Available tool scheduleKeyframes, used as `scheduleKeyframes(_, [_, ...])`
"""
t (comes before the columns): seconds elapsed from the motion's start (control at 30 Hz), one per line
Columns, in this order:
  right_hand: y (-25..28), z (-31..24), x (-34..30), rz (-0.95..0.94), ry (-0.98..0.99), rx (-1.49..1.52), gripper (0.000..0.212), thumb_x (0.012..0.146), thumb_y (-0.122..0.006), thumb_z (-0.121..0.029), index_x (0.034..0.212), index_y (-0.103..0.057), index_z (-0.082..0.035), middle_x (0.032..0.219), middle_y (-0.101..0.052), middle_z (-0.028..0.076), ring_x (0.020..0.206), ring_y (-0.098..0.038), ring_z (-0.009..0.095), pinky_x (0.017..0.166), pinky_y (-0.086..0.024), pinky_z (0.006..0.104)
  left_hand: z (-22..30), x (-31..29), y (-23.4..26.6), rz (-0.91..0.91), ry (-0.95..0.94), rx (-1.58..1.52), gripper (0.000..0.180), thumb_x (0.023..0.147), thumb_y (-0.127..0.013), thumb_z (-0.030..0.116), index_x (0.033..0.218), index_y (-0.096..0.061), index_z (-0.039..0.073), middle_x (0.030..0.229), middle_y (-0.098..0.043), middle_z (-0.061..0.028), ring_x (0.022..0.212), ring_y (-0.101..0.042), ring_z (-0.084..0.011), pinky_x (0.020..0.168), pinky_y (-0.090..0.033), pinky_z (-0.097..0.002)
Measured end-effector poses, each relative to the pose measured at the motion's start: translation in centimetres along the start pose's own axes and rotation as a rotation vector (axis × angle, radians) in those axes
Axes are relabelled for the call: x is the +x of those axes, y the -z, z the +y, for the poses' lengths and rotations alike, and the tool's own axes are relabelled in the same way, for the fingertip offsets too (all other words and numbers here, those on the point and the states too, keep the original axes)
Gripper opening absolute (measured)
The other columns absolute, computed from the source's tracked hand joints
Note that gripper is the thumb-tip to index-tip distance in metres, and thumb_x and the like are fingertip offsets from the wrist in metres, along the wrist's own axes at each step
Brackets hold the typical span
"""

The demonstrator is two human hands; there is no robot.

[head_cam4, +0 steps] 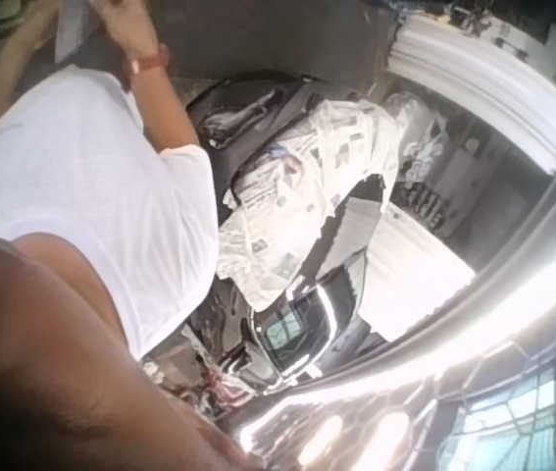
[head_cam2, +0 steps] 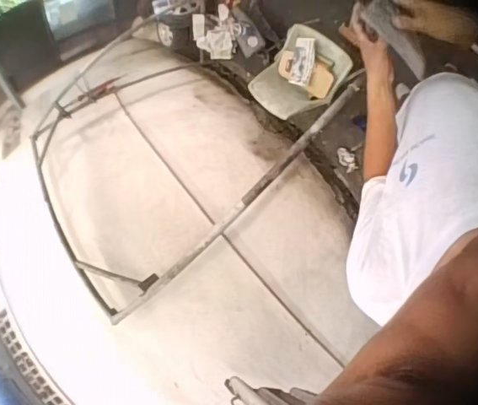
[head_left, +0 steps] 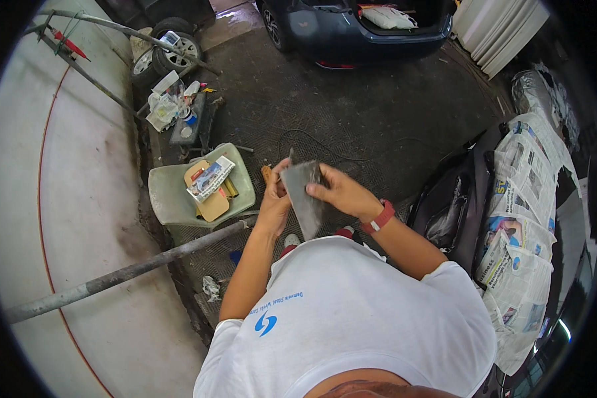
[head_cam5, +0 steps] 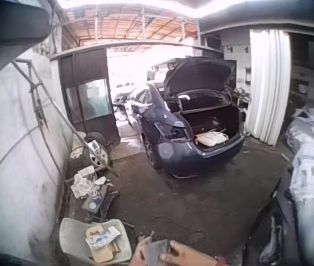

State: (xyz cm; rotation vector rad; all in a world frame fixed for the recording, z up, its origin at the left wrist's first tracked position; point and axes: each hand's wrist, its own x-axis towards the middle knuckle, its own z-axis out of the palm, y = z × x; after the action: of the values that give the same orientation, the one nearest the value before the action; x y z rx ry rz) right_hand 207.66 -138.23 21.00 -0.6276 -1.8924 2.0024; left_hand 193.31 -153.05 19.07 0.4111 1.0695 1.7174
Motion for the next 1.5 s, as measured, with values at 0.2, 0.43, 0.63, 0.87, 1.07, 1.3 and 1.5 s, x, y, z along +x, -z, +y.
scheduleKeyframes(0.2, [0.6,1.7,-1.0,0.26,-0.366,0.649,0.04,0.104,-0.064,-0.042,0.125,-0.065,-0.007,0.108,-0.071,0.004,0.093,-0.071,0.016,0.078,-0.057,0.0354,0.3,0.0,0.5,0.083,-0.234,0.181,0.041,0.101,-0.072,0.021,0.136,-0.061,0.003,0.121,-0.069,-0.008,0.116,-0.063,-0.0205,0.108,-0.045,-0.0359])
scheduleKeyframes(0.43, [4.1,-2.4,1.4,0.329,0.002,0.565,0.029,0.102,-0.069,-0.023,0.121,-0.062,-0.003,0.115,-0.07,0.008,0.101,-0.069,0.018,0.087,-0.059,0.0387,1.4,-0.2,-1.4,-0.016,-0.219,0.735,0.038,0.105,-0.063,0.028,0.127,-0.065,-0.003,0.122,-0.071,-0.0159,0.113,-0.064,-0.0242,0.101,-0.047,-0.0362])
scheduleKeyframes(0.63, [1.5,0.9,1.0,0.368,0.2,-0.249,0.033,0.098,-0.074,-0.019,0.121,-0.061,0.0,0.116,-0.069,0.012,0.102,-0.066,0.015,0.089,-0.055,0.0323,2.2,-0.1,-3.4,0.01,-0.195,0.864,0.04,0.101,-0.07,0.031,0.123,-0.068,-0.002,0.111,-0.075,-0.0142,0.105,-0.07,-0.0244,0.097,-0.051,-0.0389])
scheduleKeyframes(0.87, [0.4,0.4,1.6,0.458,0.111,0.05,0.034,0.097,-0.075,-0.018,0.122,-0.061,0.0,0.116,-0.07,0.011,0.103,-0.065,0.017,0.092,-0.053,0.0344,1.6,-0.1,-3.3,0.104,-0.318,0.82,0.035,0.097,-0.073,0.025,0.117,-0.07,-0.003,0.102,-0.076,-0.0206,0.097,-0.074,-0.0305,0.087,-0.054,-0.0411])
scheduleKeyframes(1.07, [-0.8,-2.4,-0.4,0.192,0.203,-0.326,0.033,0.094,-0.077,-0.023,0.112,-0.061,0.001,0.1,-0.072,0.012,0.095,-0.065,0.017,0.086,-0.052,0.0346,2.4,-0.4,-0.5,-0.23,0.07,0.848,0.035,0.097,-0.072,0.024,0.116,-0.07,-0.005,0.101,-0.076,-0.0181,0.095,-0.072,-0.026,0.089,-0.054,-0.0395])
scheduleKeyframes(1.3, [5.3,-3.9,3.1,0.462,0.151,-0.28,0.032,0.092,-0.08,-0.026,0.1,-0.064,-0.001,0.092,-0.072,0.004,0.084,-0.064,0.01,0.077,-0.053,0.0321,3.4,-0.6,1.5,0.039,0.044,0.528,0.031,0.096,-0.072,0.019,0.118,-0.07,-0.002,0.108,-0.076,-0.0113,0.097,-0.072,-0.0192,0.091,-0.055,-0.036])
scheduleKeyframes(1.5, [4.0,-3.8,-0.5,-0.182,0.004,-0.572,0.029,0.095,-0.072,-0.012,0.123,-0.072,-0.006,0.107,-0.077,0.004,0.091,-0.071,0.017,0.08,-0.057,0.0338,4.5,0.7,3.1,0.566,-0.403,0.647,0.043,0.095,-0.075,0.031,0.108,-0.068,-0.009,0.089,-0.073,-0.0163,0.08,-0.068,-0.0214,0.075,-0.053,-0.0374])
